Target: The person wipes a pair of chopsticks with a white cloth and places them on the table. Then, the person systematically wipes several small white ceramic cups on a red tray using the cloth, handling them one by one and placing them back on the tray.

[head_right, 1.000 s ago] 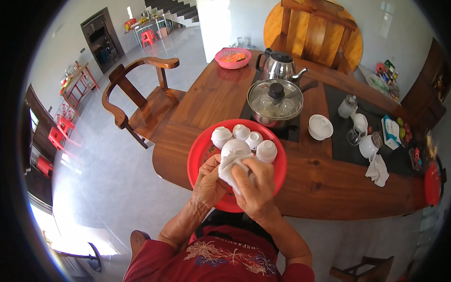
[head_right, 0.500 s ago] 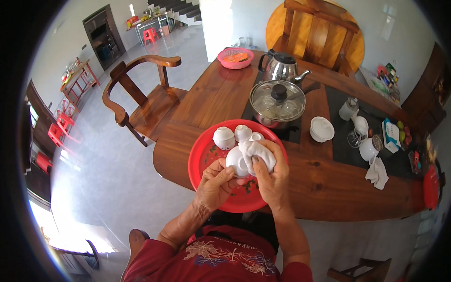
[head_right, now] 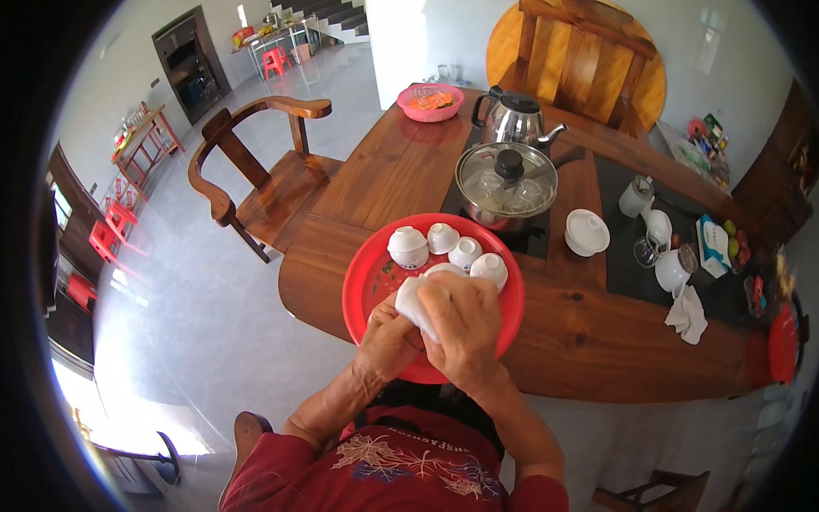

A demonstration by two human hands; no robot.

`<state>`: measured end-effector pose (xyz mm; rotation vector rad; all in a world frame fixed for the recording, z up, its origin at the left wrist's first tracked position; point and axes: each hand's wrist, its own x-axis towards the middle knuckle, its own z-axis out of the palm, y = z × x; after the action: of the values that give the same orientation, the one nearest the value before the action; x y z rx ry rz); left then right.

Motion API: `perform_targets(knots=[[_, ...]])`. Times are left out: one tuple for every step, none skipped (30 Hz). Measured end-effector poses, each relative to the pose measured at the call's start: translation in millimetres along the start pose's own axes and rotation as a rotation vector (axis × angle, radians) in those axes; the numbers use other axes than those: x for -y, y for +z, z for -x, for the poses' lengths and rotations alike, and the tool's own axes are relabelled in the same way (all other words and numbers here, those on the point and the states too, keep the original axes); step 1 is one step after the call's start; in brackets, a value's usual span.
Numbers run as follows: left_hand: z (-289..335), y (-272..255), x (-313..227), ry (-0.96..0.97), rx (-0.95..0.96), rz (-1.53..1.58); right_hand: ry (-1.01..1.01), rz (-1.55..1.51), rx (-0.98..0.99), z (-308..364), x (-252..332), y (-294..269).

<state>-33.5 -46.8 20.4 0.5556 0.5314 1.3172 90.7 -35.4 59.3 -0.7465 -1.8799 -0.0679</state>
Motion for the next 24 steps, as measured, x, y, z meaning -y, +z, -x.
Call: perform_targets(knots=[[0, -2, -1, 0.009, 0.086, -0.009, 0.037, -0.030, -0.010, -7, -2, -2], [0, -5, -2, 0.019, 0.172, -0.019, 0.074, -0.061, -0.019, -13, -5, -4], [1, -7, -3, 0.029, 0.256, -0.029, 0.110, -0.093, -0.028, -16, -6, -6], [0, -6, -2, 0.024, 0.224, -0.059, 0.239, -0.145, -0.009, -15, -9, -10], [0, -7, -3, 0.010, 0.242, -0.048, 0.383, -0.263, -0.051, -12, -12, -10], [-1, -8, -5, -0.003, 0.260, -0.038, 0.527, -0.382, -0.094, -7, -15, -9], [-1, -9, -6, -0.016, 0.274, -0.029, 0.672, -0.505, -0.137, -3, -17, -8], [-1, -9, -8, -0.025, 0.265, 0.023, 0.717, -0.581, -0.153, -2, -19, -10], [-2, -7, -11, -0.034, 0.256, 0.076, 0.781, -0.700, -0.174, 1, -21, -12], [-3, -6, -12, -0.046, 0.245, 0.132, 0.848, -0.816, -0.193, 7, -22, -13], [-4, -6, -12, -0.052, 0.241, 0.157, 0.915, -0.932, -0.212, 13, -24, -13], [-6, -6, -11, -0.059, 0.237, 0.182, 0.910, -0.996, -0.272, 19, -24, -9], [-7, -7, -11, -0.063, 0.232, 0.204, 0.919, -1.051, -0.271, 20, -21, -9], [-7, -6, -11, -0.059, 0.217, 0.183, 0.927, -1.106, -0.270, 20, -18, -10], [-6, -3, -10, -0.055, 0.202, 0.162, 0.935, -1.160, -0.269, 20, -17, -11], [-6, 0, -10, -0.053, 0.188, 0.139, 0.915, -1.090, -0.260, 22, -17, -11], [-5, 1, -10, -0.033, 0.173, 0.128, 0.895, -1.021, -0.251, 24, -18, -10], [-5, 3, -10, -0.014, 0.159, 0.117, 0.874, -0.951, -0.241, 26, -18, -9], [-4, 4, -10, 0.007, 0.143, 0.106, 0.841, -0.890, -0.231, 26, -17, -9], [-4, 7, -11, 0.017, 0.139, 0.102, 0.808, -0.829, -0.221, 27, -17, -8], [-3, 11, -13, 0.028, 0.134, 0.098, 0.775, -0.769, -0.210, 27, -16, -7], [-3, 13, -13, 0.039, 0.130, 0.096, 0.772, -0.720, -0.174, 26, -12, -8], [-3, 12, -10, 0.089, 0.128, -0.004, 0.769, -0.670, -0.138, 25, -7, -9], [-2, 11, -6, 0.139, 0.126, -0.103, 0.766, -0.621, -0.101, 26, -2, -8]])
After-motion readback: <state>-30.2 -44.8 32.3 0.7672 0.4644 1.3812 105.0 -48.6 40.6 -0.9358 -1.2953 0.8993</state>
